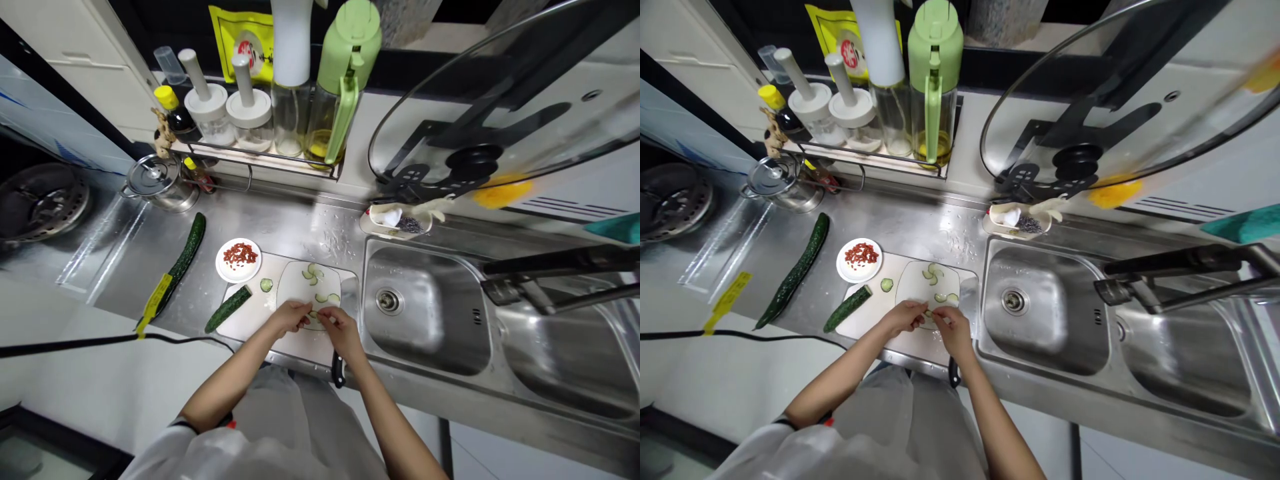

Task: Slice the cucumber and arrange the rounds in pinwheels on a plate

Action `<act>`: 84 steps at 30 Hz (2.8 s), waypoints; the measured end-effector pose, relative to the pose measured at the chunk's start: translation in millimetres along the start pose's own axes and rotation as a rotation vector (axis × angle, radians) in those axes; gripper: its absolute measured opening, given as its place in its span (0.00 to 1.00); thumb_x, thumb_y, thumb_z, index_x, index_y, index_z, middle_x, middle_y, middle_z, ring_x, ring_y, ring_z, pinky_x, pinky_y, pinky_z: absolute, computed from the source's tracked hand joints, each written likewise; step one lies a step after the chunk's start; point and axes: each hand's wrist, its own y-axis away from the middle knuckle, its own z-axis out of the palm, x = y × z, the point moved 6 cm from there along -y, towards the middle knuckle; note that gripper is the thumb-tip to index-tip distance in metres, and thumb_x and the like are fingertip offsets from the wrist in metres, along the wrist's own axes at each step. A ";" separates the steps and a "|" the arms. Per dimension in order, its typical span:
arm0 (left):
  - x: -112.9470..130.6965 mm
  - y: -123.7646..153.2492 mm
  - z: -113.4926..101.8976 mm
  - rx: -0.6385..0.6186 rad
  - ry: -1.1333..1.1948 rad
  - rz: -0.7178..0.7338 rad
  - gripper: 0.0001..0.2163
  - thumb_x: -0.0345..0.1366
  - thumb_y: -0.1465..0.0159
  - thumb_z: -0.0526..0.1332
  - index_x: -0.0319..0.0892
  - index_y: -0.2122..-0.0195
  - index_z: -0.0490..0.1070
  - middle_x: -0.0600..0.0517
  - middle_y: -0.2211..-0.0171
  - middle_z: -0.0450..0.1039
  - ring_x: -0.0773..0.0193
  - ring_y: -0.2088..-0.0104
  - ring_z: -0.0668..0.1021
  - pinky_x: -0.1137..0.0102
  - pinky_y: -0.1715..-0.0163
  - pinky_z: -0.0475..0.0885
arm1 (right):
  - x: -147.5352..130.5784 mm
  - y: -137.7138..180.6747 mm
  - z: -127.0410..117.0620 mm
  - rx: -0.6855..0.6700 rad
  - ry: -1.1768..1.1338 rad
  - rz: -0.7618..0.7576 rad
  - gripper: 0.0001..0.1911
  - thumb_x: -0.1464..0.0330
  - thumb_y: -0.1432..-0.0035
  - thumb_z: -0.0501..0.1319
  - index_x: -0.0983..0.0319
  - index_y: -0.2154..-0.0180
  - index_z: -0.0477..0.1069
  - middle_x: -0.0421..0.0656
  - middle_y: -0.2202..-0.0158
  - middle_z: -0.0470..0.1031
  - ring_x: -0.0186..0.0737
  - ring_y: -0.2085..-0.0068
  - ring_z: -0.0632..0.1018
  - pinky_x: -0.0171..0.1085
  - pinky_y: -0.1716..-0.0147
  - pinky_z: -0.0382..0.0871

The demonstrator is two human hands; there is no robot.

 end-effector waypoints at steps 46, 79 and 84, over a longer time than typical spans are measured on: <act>65.3 -29.0 37.1 0.516 -1.029 0.799 0.08 0.36 0.38 0.57 0.42 0.67 0.75 0.47 0.70 0.73 0.57 0.61 0.68 0.63 0.59 0.59 | 29.5 -12.2 -13.1 0.181 0.601 0.028 0.13 0.67 0.42 0.51 0.59 0.64 0.74 0.44 0.70 0.74 0.40 0.64 0.69 0.34 0.66 0.57; 60.7 -31.8 40.7 0.614 -1.120 0.780 0.09 0.37 0.36 0.54 0.44 0.67 0.74 0.47 0.66 0.69 0.56 0.58 0.65 0.62 0.62 0.57 | 16.8 -12.2 -6.3 0.190 0.880 0.022 0.10 0.68 0.40 0.53 0.59 0.62 0.72 0.46 0.66 0.72 0.43 0.60 0.64 0.37 0.71 0.47; 67.7 -17.7 35.4 0.633 -1.094 0.846 0.09 0.37 0.36 0.54 0.44 0.66 0.74 0.48 0.66 0.70 0.57 0.58 0.66 0.63 0.60 0.60 | 16.2 -9.5 -7.8 0.197 0.850 0.000 0.09 0.67 0.41 0.54 0.59 0.63 0.73 0.44 0.67 0.72 0.42 0.60 0.64 0.37 0.70 0.48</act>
